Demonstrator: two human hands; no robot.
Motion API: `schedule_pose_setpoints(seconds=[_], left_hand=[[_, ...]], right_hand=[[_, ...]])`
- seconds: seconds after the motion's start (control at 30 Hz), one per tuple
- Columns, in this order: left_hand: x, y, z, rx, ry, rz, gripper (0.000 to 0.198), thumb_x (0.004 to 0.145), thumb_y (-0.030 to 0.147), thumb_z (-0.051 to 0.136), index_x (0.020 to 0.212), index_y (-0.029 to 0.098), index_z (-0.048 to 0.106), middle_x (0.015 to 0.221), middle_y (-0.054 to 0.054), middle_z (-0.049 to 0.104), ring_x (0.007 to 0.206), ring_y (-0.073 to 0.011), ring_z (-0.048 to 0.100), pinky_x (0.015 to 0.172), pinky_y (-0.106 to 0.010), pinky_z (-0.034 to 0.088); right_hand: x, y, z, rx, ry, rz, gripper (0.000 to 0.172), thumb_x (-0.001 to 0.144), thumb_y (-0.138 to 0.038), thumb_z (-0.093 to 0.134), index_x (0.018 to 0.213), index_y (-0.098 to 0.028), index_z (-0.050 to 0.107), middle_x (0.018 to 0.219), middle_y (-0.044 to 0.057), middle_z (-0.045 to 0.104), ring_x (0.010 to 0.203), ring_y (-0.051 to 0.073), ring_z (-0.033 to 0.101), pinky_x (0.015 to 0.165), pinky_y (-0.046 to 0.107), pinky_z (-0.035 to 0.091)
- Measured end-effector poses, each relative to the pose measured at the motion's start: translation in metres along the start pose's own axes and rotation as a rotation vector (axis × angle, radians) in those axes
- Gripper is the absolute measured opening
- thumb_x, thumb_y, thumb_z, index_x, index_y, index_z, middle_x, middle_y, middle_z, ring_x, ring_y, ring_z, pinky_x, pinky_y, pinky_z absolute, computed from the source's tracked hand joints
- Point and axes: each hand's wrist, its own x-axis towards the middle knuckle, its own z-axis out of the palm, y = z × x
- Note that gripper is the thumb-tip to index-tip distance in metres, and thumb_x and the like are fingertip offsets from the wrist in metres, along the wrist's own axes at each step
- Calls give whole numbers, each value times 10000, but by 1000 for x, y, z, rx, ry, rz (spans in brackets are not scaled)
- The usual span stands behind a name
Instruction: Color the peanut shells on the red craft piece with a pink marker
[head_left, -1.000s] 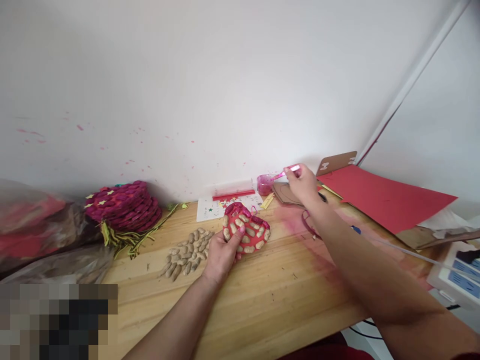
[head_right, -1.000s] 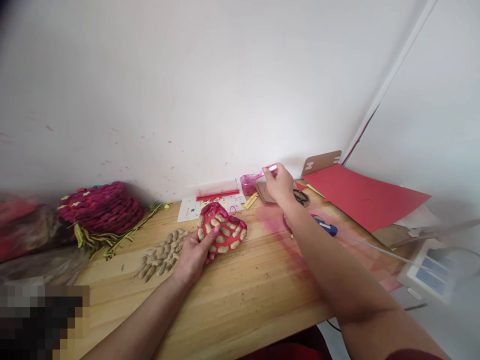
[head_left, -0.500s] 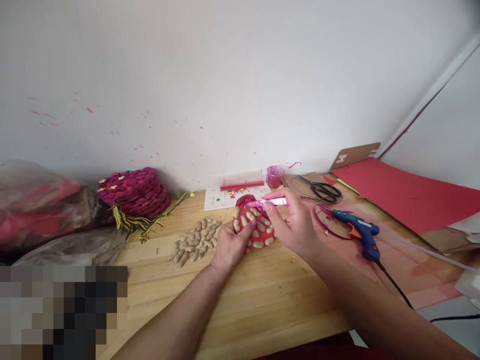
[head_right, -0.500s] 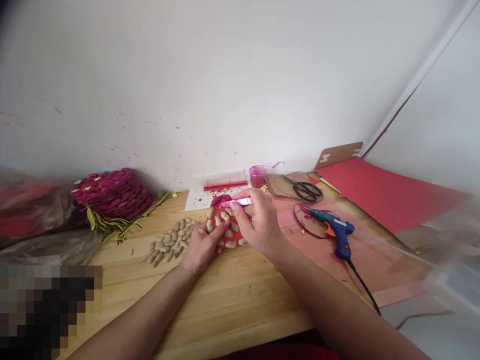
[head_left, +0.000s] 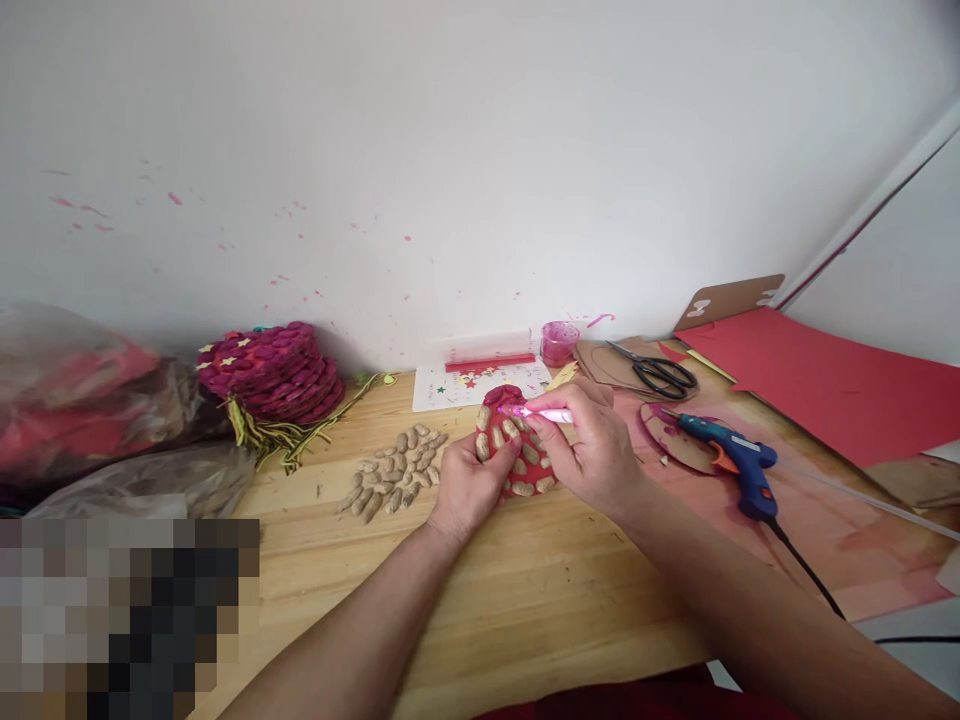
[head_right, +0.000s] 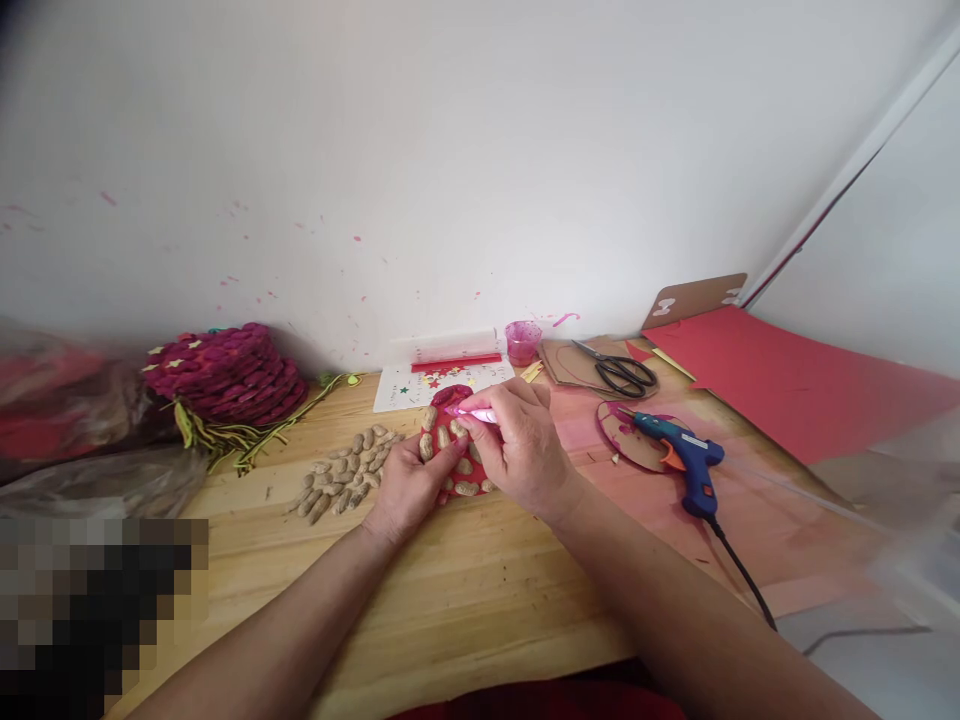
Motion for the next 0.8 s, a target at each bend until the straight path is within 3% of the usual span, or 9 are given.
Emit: schedule_pose_setpoints(seconds=[0.8], left_hand=[[0,-2,-3,19,-4,0,459,761,585,776,633,193,574,475,9,577,357,-93,439,355,-215,343]], right_hand=[[-3,1,-1,5,-24,-14,87,995,-170,631,1026,-240,589,904,6,749,876,195,658,825,382,422]])
